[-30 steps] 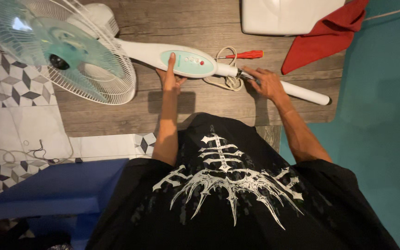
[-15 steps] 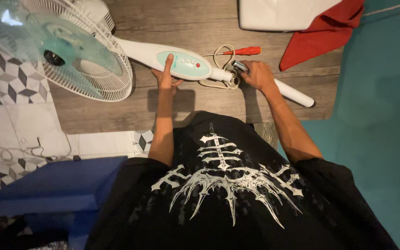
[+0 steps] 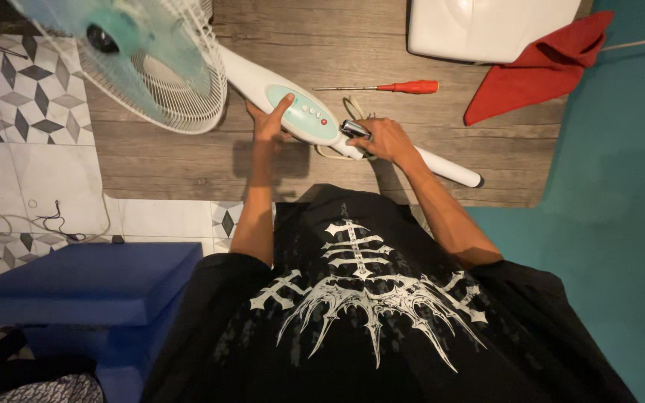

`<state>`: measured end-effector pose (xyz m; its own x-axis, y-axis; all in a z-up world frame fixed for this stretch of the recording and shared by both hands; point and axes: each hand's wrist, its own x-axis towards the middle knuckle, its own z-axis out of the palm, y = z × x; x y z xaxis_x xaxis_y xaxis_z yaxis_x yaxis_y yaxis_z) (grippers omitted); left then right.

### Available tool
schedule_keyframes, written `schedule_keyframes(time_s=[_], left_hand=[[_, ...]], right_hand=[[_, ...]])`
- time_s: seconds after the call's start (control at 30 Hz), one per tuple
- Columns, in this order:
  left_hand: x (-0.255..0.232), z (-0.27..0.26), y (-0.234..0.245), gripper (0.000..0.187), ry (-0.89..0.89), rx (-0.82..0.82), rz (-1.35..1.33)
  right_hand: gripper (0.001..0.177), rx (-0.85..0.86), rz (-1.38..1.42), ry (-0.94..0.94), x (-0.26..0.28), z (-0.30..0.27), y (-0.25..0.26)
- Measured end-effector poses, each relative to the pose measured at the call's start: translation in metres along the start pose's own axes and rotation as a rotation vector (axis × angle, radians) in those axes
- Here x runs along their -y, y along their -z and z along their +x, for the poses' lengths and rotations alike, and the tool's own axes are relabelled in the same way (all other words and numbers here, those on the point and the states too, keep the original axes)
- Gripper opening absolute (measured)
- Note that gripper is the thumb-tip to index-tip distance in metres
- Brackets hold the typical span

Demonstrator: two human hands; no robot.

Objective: The person assembles a white pedestal fan on a wooden table. They attach the front grille, secure the motor housing, connect the neck to the base, and install the stand pole, completing the reassembly of the fan.

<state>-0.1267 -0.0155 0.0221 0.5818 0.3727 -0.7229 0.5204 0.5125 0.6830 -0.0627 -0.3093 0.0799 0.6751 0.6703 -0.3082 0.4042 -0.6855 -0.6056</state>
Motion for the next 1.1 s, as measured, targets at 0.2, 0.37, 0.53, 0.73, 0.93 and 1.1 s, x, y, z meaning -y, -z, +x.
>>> schedule_keyframes(time_s=[0.2, 0.37, 0.53, 0.73, 0.93, 1.1], left_hand=[[-0.027, 0.029, 0.022, 0.126, -0.048, 0.080, 0.147], [-0.059, 0.046, 0.041, 0.123, -0.153, 0.137, 0.242], [-0.074, 0.053, 0.049, 0.123, -0.114, 0.129, 0.341], [-0.048, 0.070, 0.040, 0.114, -0.398, -0.051, 0.337], [-0.023, 0.042, 0.013, 0.107, -0.629, -0.443, 0.603], [-0.018, -0.042, -0.050, 0.083, -0.994, -0.286, 0.591]], right_hand=[[0.052, 0.017, 0.004, -0.052, 0.019, 0.013, -0.005], [0.050, -0.146, 0.090, -0.059, 0.030, 0.022, 0.012], [0.042, -0.208, 0.155, -0.179, 0.034, 0.029, 0.034], [0.033, -0.299, 0.199, -0.163, 0.038, 0.039, 0.047], [0.023, -0.495, 0.298, -0.165, 0.052, 0.028, 0.070], [0.023, -0.671, 0.613, -0.209, 0.068, 0.007, 0.106]])
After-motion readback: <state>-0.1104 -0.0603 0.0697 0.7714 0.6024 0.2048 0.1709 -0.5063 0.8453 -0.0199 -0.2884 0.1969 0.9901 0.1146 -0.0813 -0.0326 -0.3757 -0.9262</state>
